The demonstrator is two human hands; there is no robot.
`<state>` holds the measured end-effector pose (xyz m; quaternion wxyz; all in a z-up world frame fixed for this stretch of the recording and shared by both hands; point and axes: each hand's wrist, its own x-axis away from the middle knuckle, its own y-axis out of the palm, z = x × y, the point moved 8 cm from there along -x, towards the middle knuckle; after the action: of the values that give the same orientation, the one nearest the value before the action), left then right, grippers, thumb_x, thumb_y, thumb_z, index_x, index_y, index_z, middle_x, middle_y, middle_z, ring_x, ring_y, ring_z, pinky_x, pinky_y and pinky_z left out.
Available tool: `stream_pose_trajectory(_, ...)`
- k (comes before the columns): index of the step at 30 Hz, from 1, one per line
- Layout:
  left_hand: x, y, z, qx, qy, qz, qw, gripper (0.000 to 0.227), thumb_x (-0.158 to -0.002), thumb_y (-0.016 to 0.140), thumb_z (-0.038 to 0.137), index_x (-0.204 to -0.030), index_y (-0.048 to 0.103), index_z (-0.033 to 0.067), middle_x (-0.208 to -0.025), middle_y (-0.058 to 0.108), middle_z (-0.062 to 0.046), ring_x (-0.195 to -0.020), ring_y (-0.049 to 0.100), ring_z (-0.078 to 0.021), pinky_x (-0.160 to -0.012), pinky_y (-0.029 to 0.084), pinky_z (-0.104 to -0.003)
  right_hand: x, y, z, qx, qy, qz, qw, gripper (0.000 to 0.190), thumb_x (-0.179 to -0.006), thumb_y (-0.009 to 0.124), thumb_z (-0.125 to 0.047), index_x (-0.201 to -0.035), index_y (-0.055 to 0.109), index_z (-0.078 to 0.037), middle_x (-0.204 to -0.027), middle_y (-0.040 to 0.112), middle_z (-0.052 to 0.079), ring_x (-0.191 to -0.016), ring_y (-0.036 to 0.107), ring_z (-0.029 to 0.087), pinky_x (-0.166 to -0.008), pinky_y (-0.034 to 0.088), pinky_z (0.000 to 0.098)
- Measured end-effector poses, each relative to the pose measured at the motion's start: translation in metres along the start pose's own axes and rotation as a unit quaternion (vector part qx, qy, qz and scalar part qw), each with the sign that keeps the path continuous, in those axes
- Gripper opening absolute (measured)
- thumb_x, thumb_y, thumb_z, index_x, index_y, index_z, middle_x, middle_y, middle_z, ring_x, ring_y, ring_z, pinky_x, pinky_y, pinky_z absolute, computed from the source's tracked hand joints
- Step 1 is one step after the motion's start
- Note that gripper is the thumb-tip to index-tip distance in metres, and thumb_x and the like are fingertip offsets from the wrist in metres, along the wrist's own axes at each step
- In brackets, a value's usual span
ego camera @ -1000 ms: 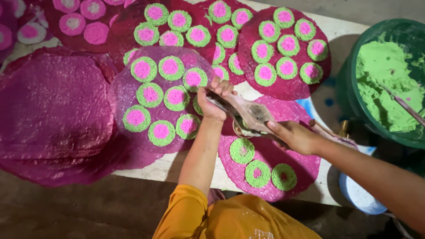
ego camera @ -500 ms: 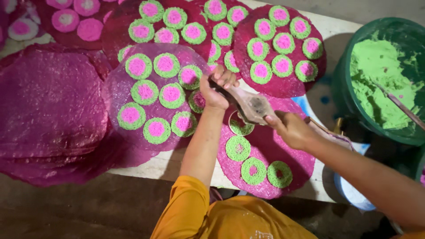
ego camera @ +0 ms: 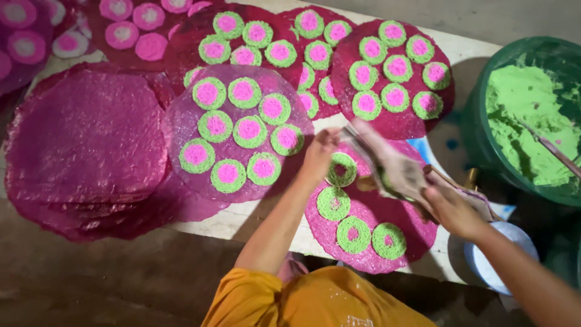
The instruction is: The person applies green and pink paste onto purple sheets using a wooden applicator tool and a spoon. They scoop the paste from plastic bowls and press it into circular patterns on the sheets.
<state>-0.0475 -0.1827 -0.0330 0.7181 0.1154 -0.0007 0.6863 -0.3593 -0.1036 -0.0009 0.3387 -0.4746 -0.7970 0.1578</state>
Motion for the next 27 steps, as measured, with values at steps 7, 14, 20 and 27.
stream_pose_trajectory(7,0.059,0.022,0.005,-0.522,0.047,0.034,0.851,0.116,-0.065,0.092,0.043,-0.154,0.029,0.006,-0.146,0.042,-0.019,-0.136,0.038,-0.0381,-0.114,0.03,-0.058,0.08,0.03,0.034,-0.411,-0.074,0.16,0.894,0.092,-0.092,0.036,-0.081,-0.135,0.053,-0.002,-0.095,0.06,0.009,-0.08,0.055,0.02,-0.068,0.044,0.0351)
stream_pose_trajectory(14,0.057,0.028,0.002,-0.548,0.071,0.046,0.832,0.113,-0.064,0.093,0.039,-0.153,0.031,0.0064,-0.146,0.044,-0.019,-0.137,0.039,-0.0378,-0.114,0.03,-0.056,0.122,0.052,0.054,-0.481,-0.028,0.188,0.856,0.103,-0.082,0.032,-0.092,-0.14,0.049,-0.008,-0.085,0.058,0.012,-0.071,0.053,0.022,-0.06,0.039,0.0351)
stream_pose_trajectory(20,0.06,0.04,0.026,-0.558,0.062,0.026,0.827,0.109,-0.067,0.094,0.037,-0.152,0.033,0.0064,-0.146,0.044,-0.019,-0.138,0.037,-0.0369,-0.114,0.026,-0.058,0.143,0.043,0.053,-0.462,-0.045,0.215,0.86,0.108,-0.087,0.034,-0.092,-0.138,0.049,0.001,-0.087,0.058,0.012,-0.071,0.052,0.022,-0.059,0.037,0.0349)
stream_pose_trajectory(27,-0.004,0.091,0.018,-0.57,0.083,-0.104,0.811,0.107,-0.071,0.091,0.042,-0.154,0.033,0.0087,-0.15,0.046,-0.019,-0.137,0.041,-0.0345,-0.113,0.029,-0.057,0.159,0.033,0.046,-0.482,-0.063,0.266,0.832,0.103,-0.087,0.033,-0.087,-0.145,0.045,-0.003,-0.092,0.056,0.011,-0.073,0.052,0.024,-0.063,0.04,0.0372)
